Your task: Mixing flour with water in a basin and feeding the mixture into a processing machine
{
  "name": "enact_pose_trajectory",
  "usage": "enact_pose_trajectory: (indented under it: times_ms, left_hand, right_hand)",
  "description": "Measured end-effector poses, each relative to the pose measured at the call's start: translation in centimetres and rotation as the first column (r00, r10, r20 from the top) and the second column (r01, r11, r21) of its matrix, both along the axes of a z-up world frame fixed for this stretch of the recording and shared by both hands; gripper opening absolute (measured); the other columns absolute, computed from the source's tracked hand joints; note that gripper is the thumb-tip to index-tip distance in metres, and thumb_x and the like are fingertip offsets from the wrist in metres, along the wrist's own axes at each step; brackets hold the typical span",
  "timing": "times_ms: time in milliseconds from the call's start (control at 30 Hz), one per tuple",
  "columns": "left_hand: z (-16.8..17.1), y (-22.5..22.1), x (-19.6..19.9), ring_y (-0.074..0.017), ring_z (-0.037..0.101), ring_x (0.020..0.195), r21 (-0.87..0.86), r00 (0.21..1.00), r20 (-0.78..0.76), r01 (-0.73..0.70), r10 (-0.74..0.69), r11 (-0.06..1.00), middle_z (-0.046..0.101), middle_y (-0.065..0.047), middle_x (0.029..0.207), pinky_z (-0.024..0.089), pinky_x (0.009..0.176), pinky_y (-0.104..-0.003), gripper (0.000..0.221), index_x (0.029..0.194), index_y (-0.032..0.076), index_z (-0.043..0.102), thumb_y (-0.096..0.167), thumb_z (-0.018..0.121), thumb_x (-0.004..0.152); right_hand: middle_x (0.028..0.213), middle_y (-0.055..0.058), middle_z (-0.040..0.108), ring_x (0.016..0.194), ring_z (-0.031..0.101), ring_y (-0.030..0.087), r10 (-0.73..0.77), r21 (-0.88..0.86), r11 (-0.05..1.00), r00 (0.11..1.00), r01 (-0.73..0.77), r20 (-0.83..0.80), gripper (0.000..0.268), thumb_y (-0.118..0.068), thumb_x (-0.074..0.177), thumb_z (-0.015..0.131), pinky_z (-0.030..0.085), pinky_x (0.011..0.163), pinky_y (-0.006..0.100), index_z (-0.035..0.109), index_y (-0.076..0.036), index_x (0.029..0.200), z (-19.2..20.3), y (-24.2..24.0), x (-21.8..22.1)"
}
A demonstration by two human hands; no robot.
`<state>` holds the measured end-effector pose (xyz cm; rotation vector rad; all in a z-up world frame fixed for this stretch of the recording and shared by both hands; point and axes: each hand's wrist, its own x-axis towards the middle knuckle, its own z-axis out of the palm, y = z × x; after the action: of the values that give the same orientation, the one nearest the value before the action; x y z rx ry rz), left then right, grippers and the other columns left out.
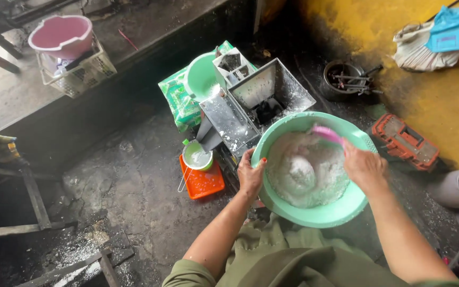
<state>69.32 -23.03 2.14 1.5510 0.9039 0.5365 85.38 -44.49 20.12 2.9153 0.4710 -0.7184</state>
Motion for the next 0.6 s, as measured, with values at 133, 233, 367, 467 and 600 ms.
enact_pose_trajectory:
  times_ms: [133,233,367,467,600]
  left_hand:
    - [0.6,0.4,0.9,-0.0311,0.074,0.092,-0.013,0.999,-0.036,0.015,-0.016,1.000,0.074,-0.010,0.101,0.058,0.078,-0.040,0.046,0.122,0.021,0.070,0.022,0.082,0.077]
    - [0.9,0.6,1.1,-0.0328,0.073,0.092,0.024,0.998,-0.032,0.047,-0.046,0.999,0.073,-0.013,0.100,0.056,0.077,-0.039,0.048,0.120,0.021,0.072,0.023,0.084,0.074]
    - [5.1,0.1,0.8,-0.0223,0.069,0.094,-0.148,0.998,-0.020,0.057,-0.061,0.987,0.071,-0.011,0.110,0.056,0.081,-0.034,0.054,0.124,0.016,0.068,0.030,0.081,0.073]
    - [4.6,-0.6,-0.2,-0.0166,0.066,0.103,-0.303,0.996,0.084,0.066,-0.042,0.951,0.071,-0.008,0.119,0.056,0.088,-0.030,0.055,0.127,0.011,0.065,0.035,0.075,0.079]
    - [-1.7,-2.2,-0.3,-0.0103,0.056,0.070,-0.236,0.984,0.133,-0.084,0.118,0.968,0.066,-0.002,0.076,0.048,0.059,-0.025,0.038,0.123,0.025,0.073,0.037,0.076,0.087]
  right_hand:
    - [0.118,0.014,0.078,0.120,0.068,0.034,0.109,0.038,0.993,0.994,-0.108,-0.028,0.048,-0.033,0.104,0.030,0.051,0.107,0.048,0.048,-0.044,0.148,-4.7,2.6,1.0]
    - [0.123,0.008,0.075,0.118,0.068,0.036,0.288,0.158,0.952,0.945,-0.263,-0.157,0.048,-0.041,0.098,0.036,0.053,0.104,0.054,0.054,-0.041,0.142,-2.3,2.6,0.2]
    - [0.092,0.017,0.077,0.091,0.075,0.037,0.196,0.073,0.977,0.978,-0.201,0.064,0.047,-0.038,0.106,0.035,0.060,0.076,0.041,0.071,-0.007,0.103,-1.6,-2.3,3.1]
    - [0.080,0.010,0.075,0.082,0.075,0.034,0.402,-0.222,0.911,0.871,-0.348,0.281,0.053,-0.040,0.106,0.037,0.058,0.071,0.045,0.074,-0.013,0.080,-8.5,-6.5,5.1]
    - [0.075,0.011,0.074,0.066,0.073,0.028,-0.150,0.347,0.908,0.954,0.237,-0.259,0.049,-0.033,0.109,0.035,0.057,0.056,0.037,0.079,-0.011,0.109,-13.3,-4.8,4.5]
